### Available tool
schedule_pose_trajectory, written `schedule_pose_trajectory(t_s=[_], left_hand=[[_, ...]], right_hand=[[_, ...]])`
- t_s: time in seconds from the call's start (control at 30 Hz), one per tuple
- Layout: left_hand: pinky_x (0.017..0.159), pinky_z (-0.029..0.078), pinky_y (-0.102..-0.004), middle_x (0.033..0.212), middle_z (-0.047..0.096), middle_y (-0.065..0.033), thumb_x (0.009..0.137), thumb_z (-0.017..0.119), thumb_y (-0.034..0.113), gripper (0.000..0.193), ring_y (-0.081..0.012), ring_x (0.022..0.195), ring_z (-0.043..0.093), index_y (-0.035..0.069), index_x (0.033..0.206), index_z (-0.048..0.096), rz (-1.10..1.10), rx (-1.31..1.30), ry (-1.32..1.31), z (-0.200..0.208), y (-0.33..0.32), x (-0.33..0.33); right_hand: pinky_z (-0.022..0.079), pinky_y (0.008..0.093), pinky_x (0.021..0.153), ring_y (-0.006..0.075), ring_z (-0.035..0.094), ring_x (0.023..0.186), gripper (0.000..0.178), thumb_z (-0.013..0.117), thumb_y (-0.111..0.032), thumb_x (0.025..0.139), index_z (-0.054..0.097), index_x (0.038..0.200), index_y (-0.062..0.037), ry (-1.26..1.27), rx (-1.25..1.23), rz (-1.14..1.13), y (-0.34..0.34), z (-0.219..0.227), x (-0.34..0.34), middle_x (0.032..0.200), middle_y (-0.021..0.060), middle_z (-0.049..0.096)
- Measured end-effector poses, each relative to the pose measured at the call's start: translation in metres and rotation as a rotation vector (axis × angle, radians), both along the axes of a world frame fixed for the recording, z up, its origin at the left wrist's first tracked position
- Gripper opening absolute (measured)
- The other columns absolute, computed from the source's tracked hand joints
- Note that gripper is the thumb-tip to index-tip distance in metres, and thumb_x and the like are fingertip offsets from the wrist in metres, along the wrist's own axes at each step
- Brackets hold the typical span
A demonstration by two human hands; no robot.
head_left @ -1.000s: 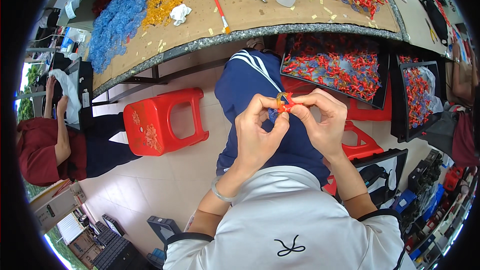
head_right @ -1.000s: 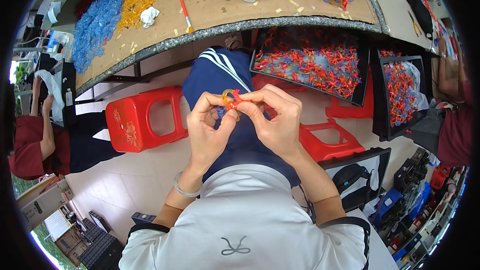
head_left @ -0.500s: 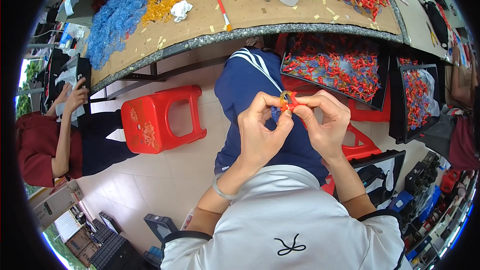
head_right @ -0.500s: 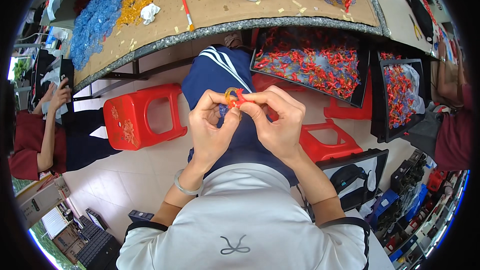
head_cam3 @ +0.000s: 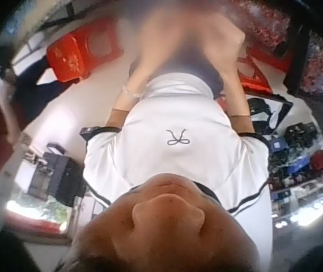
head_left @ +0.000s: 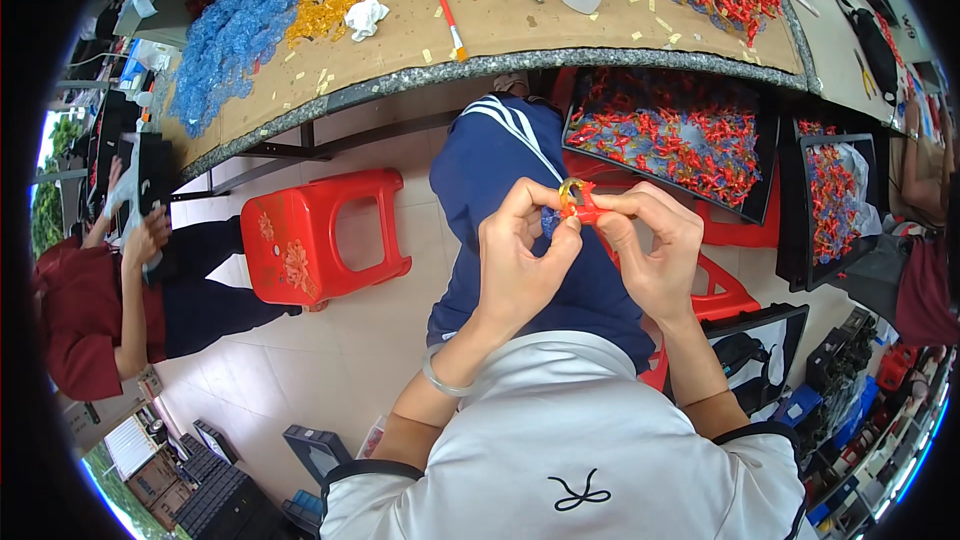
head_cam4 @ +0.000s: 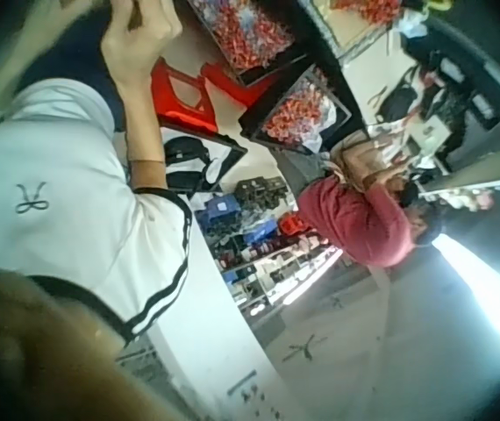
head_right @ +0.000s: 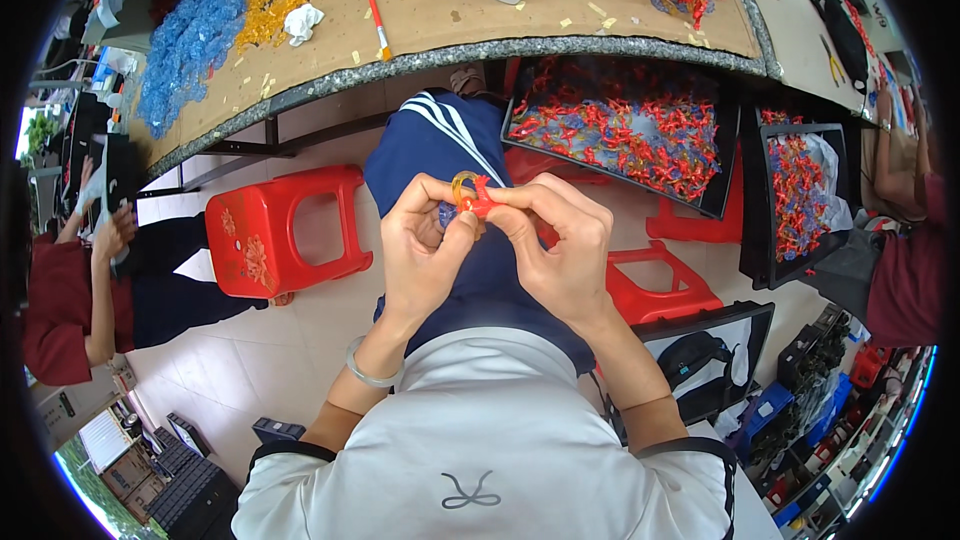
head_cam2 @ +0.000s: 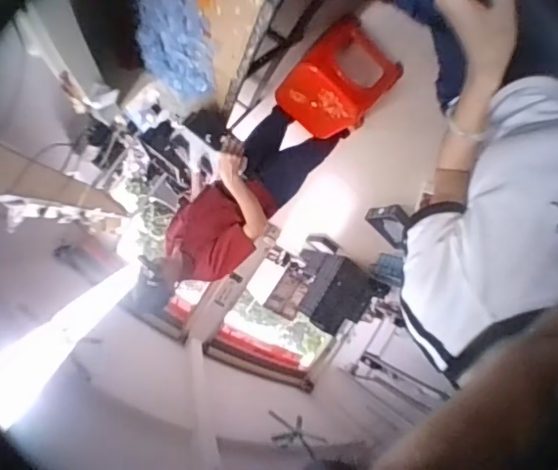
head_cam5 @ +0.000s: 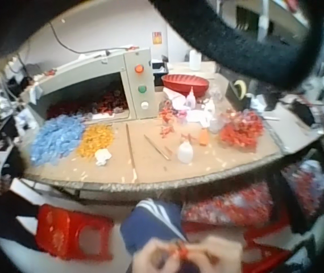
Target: Assembling and painting small plastic toy figures at a factory workbench.
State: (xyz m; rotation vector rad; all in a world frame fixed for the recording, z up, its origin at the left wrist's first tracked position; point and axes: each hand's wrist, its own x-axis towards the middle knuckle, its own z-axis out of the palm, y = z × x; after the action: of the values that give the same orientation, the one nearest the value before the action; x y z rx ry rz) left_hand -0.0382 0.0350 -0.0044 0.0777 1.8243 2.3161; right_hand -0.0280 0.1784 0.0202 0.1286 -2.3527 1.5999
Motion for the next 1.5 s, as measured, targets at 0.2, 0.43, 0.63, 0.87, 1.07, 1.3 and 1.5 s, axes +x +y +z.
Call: schedule_pose_trajectory(t_s=[0.2,0.43,0.63,0.87,1.07,1.3,1.5], left_hand=[[0.057,0.048,-0.0205,0.084,0.062,-0.0098,0.084,0.053,-0.005,0.007,-0.0097,0.068,0.061,-0.003,0.091,0.053,-0.078,0.049,-0.126,0.004,-0.006,-0.006],[0.057,0.047,-0.0203,0.083,0.063,-0.0089,0.084,0.053,-0.003,0.005,-0.0099,0.068,0.061,-0.002,0.089,0.055,-0.156,0.088,-0.21,0.002,-0.011,-0.009],[0.057,0.046,-0.0206,0.081,0.064,-0.0085,0.085,0.054,-0.001,0.004,-0.0097,0.068,0.06,-0.001,0.089,0.056,-0.187,0.094,-0.241,0.0,-0.013,-0.009],[0.057,0.046,-0.019,0.08,0.062,-0.0067,0.086,0.056,0.001,0.006,-0.0075,0.067,0.059,-0.001,0.091,0.054,-0.195,0.099,-0.242,-0.001,-0.014,-0.01],[0.057,0.046,-0.0191,0.079,0.062,-0.0065,0.086,0.057,0.001,0.007,-0.0075,0.067,0.059,-0.001,0.091,0.054,-0.187,0.092,-0.258,-0.002,-0.013,-0.009],[0.056,0.045,-0.0192,0.078,0.062,-0.0063,0.086,0.057,0.002,0.006,-0.0075,0.066,0.059,-0.001,0.091,0.054,-0.193,0.071,-0.25,-0.001,-0.013,-0.01],[0.056,0.045,-0.0191,0.079,0.062,-0.0065,0.086,0.057,0.002,0.006,-0.0075,0.067,0.059,-0.001,0.091,0.054,-0.187,0.09,-0.25,-0.004,-0.014,-0.01]], right_hand=[[0.04,0.0268,0.049,0.0165,0.054,0.054,0.009,0.062,0.0,0.082,0.069,0.086,0.0033,-0.085,-0.007,0.024,0.003,0.004,0.0,0.065,0.0108,0.059],[0.039,0.0272,0.048,0.0166,0.053,0.052,0.008,0.062,0.001,0.082,0.068,0.085,0.004,-0.057,0.062,-0.01,-0.001,0.006,0.002,0.063,0.0108,0.058],[0.039,0.0274,0.047,0.0168,0.053,0.052,0.007,0.062,0.0,0.082,0.067,0.083,0.0043,-0.073,0.06,-0.021,-0.002,0.005,0.003,0.064,0.0111,0.057],[0.039,0.0277,0.047,0.0172,0.053,0.052,0.007,0.062,-0.001,0.082,0.067,0.083,0.0044,-0.064,0.04,-0.026,-0.003,0.003,0.003,0.063,0.0111,0.057],[0.039,0.0277,0.047,0.0174,0.053,0.052,0.007,0.062,-0.001,0.082,0.067,0.083,0.0044,-0.087,0.037,-0.028,-0.002,0.002,0.003,0.063,0.0111,0.057],[0.039,0.0275,0.047,0.0167,0.053,0.051,0.008,0.062,-0.001,0.083,0.068,0.084,0.0037,-0.087,0.04,-0.034,-0.003,0.003,0.003,0.063,0.0108,0.057],[0.039,0.0272,0.046,0.0163,0.053,0.051,0.008,0.062,-0.001,0.083,0.068,0.084,0.0037,-0.085,0.05,-0.034,-0.005,0.003,0.002,0.063,0.0106,0.058]])
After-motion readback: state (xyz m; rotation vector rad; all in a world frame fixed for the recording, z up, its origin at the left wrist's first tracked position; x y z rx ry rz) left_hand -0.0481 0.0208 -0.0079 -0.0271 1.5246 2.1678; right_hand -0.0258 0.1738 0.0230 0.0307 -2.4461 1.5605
